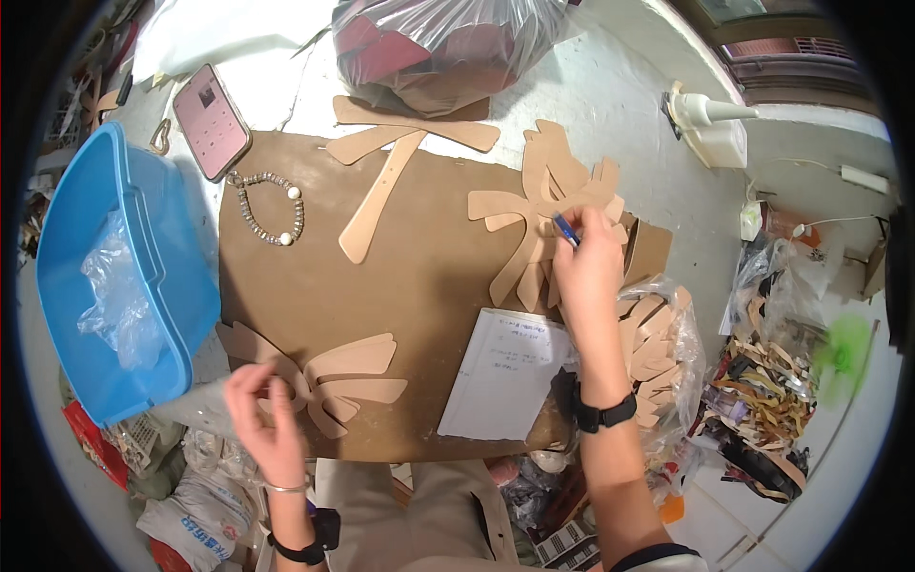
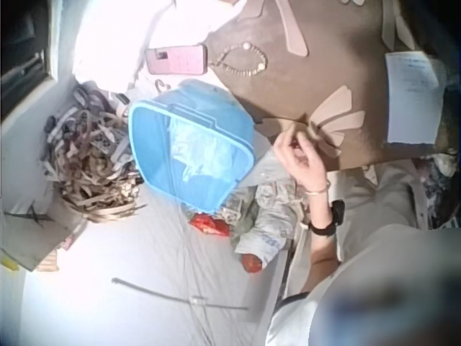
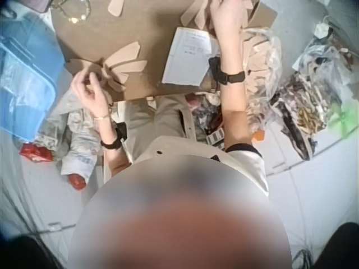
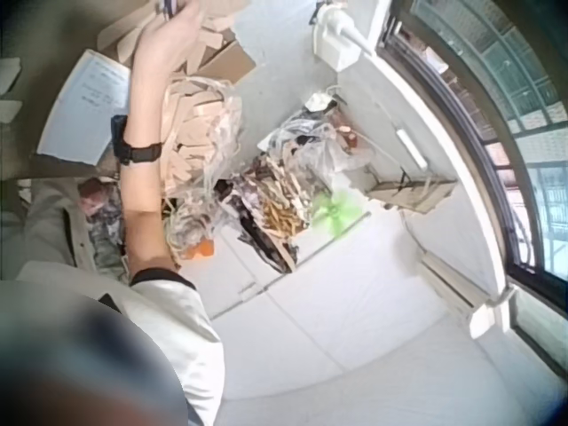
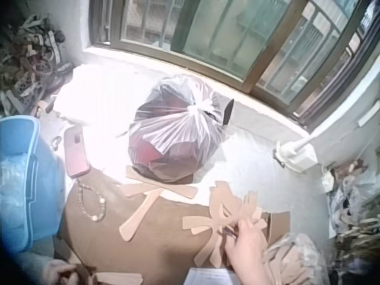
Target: Organize and sort various leather shoe upper components and bag them.
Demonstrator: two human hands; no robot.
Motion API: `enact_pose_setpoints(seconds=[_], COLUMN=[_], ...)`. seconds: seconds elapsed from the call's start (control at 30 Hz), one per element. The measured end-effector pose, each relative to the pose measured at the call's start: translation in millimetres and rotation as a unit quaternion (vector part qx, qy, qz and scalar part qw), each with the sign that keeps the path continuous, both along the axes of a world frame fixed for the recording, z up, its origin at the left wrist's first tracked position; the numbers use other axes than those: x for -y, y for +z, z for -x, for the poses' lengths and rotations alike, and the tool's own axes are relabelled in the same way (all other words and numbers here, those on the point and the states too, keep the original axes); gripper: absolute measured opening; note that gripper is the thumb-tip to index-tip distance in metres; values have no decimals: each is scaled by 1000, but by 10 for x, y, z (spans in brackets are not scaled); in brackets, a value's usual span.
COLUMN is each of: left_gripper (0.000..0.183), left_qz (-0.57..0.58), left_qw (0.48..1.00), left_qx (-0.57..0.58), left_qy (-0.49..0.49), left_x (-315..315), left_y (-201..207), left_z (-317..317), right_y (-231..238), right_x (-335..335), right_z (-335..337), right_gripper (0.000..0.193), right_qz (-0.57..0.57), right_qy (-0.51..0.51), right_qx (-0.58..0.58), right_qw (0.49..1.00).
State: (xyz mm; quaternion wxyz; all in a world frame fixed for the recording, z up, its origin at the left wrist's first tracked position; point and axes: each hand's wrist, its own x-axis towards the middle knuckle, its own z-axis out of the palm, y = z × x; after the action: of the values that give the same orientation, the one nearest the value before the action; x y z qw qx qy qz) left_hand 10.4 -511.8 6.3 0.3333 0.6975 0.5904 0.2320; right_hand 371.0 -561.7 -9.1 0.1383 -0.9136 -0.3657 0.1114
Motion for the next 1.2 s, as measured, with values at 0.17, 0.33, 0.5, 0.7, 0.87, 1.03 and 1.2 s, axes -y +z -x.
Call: enact_pose_setpoints(seconds=[0.17,0.33,0.5,0.7,0.87,1.03,1.2], left_gripper=[12,24,36,41,42,44,36], left_qz=[75,152,33,6,-7,-5,157], left_qw=[994,972,999,990,995,995,975], left_qx=[44,123,-34,-134,-101,-96,155], left_qy=[-63,-130,-6,50,-9,-8,-19], left_x=[340,750,764,617,764,791,628], left_y=[125,141,-22,-368,-419,-407,-123], left_z=[-430,-354,63,436,371,307,295], right_y=[-193,-571,-358,414,651,592,609], right_x=[-80,118,241,292,320,274,333], right_z=[110,-163,-162,335,899,1322,1369], right_gripper=[54,30,30,39,43,45,40], right_qz=[131,-91,-95,-169,-141,-76,-48], right_qy=[-94,-87,-146,-73,-7,-13,75], right_qx=[-24,-117,-197,-403,-521,-534,-581], right_qw=[987,985,965,897,842,842,809])
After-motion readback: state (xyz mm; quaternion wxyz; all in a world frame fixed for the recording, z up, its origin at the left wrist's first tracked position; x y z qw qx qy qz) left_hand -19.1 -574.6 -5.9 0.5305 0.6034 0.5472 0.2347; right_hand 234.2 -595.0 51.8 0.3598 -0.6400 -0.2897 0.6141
